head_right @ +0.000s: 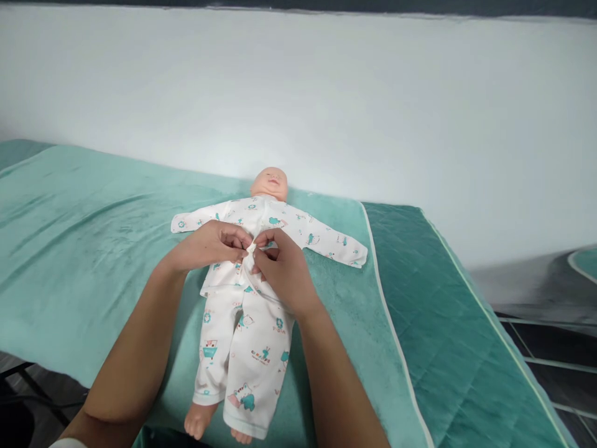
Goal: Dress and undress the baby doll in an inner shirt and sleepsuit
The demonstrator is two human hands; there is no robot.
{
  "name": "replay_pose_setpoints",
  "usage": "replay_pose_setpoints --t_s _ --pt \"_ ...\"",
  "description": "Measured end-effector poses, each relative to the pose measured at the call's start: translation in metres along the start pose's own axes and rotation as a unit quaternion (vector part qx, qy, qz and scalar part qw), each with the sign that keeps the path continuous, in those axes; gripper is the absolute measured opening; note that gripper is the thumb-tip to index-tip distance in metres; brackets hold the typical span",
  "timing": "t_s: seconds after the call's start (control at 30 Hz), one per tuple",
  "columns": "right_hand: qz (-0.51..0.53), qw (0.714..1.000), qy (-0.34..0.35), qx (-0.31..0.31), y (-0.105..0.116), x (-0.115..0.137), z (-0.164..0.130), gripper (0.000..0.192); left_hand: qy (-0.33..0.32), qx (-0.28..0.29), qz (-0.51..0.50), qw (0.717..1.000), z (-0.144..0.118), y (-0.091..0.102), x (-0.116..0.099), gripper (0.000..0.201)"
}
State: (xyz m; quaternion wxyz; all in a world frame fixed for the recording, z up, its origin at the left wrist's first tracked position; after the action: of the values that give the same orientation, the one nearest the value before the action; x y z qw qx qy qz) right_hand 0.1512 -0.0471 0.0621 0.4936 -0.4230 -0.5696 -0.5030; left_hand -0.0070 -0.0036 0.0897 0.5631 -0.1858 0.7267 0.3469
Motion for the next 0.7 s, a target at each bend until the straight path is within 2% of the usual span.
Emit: replay_pose_setpoints --t_s 0.23,0.5,0.7 --pt "0.013 1.0 0.0 0.008 0.0006 0.0008 -0.0007 0.013 -0.005 -0.01 -0.013 1.0 0.0009 0.0004 0.0009 0.016" --pt "0.017 0.998 -0.009 0.052 0.0033 0.0053 -0.0018 0.022 -0.013 0.01 -0.007 1.0 0.0013 -0.0002 0.0 0.014" --pt "0.031 0.997 0.0 0.067 0.0065 0.0037 0.0 0.019 0.012 0.029 0.01 0.999 -0.0011 -0.0016 -0.0014 0.012"
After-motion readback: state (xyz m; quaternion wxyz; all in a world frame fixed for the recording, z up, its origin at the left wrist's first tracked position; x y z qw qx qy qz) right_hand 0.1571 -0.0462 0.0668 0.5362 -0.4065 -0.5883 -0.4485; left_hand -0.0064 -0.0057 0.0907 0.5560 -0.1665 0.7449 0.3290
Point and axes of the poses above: each hand's wrist, its own z-axis towards the middle knuckle, its own y-axis out of the back of the hand, x = y × z, the point moved 4 cm from there along z, towards the middle knuckle, and after that the axes turned 7 degrees about x, right-handed, at the moved point
